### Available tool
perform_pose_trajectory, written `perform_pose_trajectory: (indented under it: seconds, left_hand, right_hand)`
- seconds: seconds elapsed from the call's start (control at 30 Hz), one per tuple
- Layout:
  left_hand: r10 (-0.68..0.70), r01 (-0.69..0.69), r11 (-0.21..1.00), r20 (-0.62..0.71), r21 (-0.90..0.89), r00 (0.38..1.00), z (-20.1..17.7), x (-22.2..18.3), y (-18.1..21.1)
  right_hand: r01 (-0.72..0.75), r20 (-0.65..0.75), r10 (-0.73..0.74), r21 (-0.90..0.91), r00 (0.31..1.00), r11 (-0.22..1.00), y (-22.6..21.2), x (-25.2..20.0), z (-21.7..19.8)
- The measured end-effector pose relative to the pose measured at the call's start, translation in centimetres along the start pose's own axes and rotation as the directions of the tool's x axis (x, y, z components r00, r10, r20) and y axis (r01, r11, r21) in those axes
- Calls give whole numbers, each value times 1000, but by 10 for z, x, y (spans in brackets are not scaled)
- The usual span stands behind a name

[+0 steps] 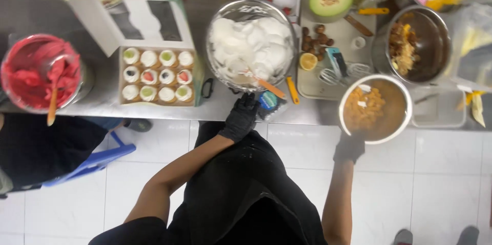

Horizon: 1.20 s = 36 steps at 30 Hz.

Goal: Decorating cupcakes with cream and fruit toppings.

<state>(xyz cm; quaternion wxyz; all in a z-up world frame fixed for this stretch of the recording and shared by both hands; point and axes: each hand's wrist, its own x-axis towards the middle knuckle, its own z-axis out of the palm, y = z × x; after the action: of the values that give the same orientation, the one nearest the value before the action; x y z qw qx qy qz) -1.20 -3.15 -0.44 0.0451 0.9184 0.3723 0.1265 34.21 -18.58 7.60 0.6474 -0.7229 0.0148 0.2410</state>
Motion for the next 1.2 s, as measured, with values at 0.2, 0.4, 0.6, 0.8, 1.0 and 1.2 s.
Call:
perform_pose_trajectory:
  seconds: [0.2,0.4,0.6,0.8,1.0,1.2]
  left_hand:
    - [-74,449,740,603,-500,794,-164,-12,-6]
    - [218,302,-35,288,-953,933,-223,-22,-38]
    - [-264,323,-581,549,-747,793,-195,-133,-132]
    - [-565,61,-609,486,-791,667,-260,-235,-190]
    - [-737,-79,-153,60,-985,674,-347,-233,-221]
    - [-763,-69,-26,-25,-997,646,-333,-267,-252]
  right_hand:
    - [24,-101,0,231,995,973,22,-19,-68]
    - [317,214,-290,-109,933,942,-68,-127,-18]
    - [195,735,182,-395,653,898,-124,-292,177]
    - [915,917,-231,-243,325,321,-131,-409,301]
    - [969,907,-352,247,-229,5,-94,-488,378]
    - [940,900,-337,327,-277,100,0,-514,443]
